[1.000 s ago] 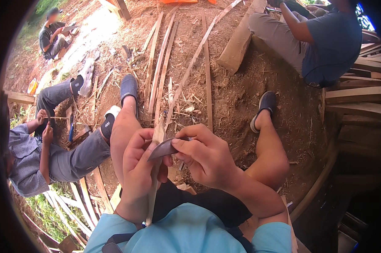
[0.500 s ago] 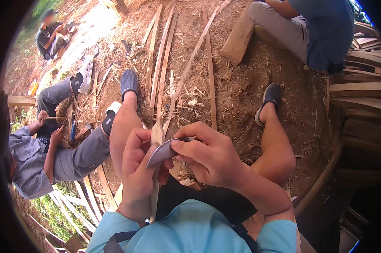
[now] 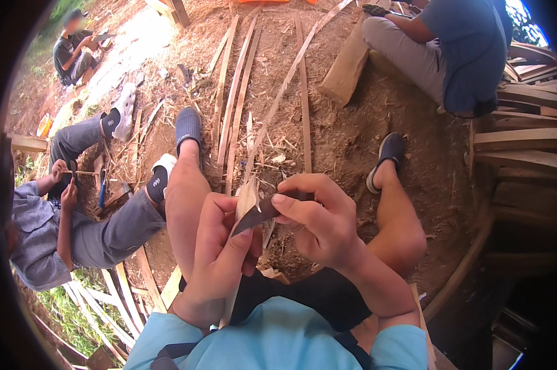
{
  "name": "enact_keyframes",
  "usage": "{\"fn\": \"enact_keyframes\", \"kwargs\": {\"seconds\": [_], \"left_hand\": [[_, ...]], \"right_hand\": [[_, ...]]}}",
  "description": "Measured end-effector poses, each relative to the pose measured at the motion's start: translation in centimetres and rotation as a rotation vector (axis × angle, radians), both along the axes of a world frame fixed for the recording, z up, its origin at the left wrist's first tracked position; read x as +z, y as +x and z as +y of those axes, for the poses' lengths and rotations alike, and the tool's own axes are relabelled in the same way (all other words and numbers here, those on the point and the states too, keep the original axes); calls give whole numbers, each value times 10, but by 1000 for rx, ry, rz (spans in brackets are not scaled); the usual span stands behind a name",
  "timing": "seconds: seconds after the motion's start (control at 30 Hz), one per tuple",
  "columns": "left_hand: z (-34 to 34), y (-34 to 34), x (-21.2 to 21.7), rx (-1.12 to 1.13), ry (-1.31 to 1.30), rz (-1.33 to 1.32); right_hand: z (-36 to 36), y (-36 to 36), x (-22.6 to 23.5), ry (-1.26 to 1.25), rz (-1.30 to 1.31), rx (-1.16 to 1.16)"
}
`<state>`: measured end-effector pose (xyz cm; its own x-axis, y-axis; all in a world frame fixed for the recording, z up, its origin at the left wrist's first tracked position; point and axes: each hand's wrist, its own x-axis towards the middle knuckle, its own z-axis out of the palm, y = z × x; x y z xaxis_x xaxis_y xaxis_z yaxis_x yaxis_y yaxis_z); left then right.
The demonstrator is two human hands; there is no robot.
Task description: The person sits on the ground and uses a knife to shave thin strips from a long piece of wood. They hold the wood with one hand and carefully scrape the blade along its length to remove thin layers.
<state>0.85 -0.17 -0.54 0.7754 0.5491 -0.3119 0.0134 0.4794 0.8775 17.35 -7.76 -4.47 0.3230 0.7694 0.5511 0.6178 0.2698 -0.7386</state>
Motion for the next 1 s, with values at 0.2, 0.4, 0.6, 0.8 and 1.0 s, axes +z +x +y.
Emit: {"fn": "enact_keyframes", "kwargs": {"seconds": [0.2, 0.4, 0.6, 0.8, 1.0], "left_hand": [[-15, -6, -7, -80, -64, -30], [7, -6, 3, 53, -147, -50], [6, -5, -1, 19, -171, -60], [5, 0, 1, 48, -225, -67], [-3, -4, -10, 9, -406, -235]], "right_hand": [[1, 48, 17, 150, 218, -401], [-10, -3, 23, -217, 153, 112], [-8, -1, 31, -294, 213, 226], [-9, 5, 21, -210, 205, 292], [-7, 15, 23, -145, 134, 324]]}}
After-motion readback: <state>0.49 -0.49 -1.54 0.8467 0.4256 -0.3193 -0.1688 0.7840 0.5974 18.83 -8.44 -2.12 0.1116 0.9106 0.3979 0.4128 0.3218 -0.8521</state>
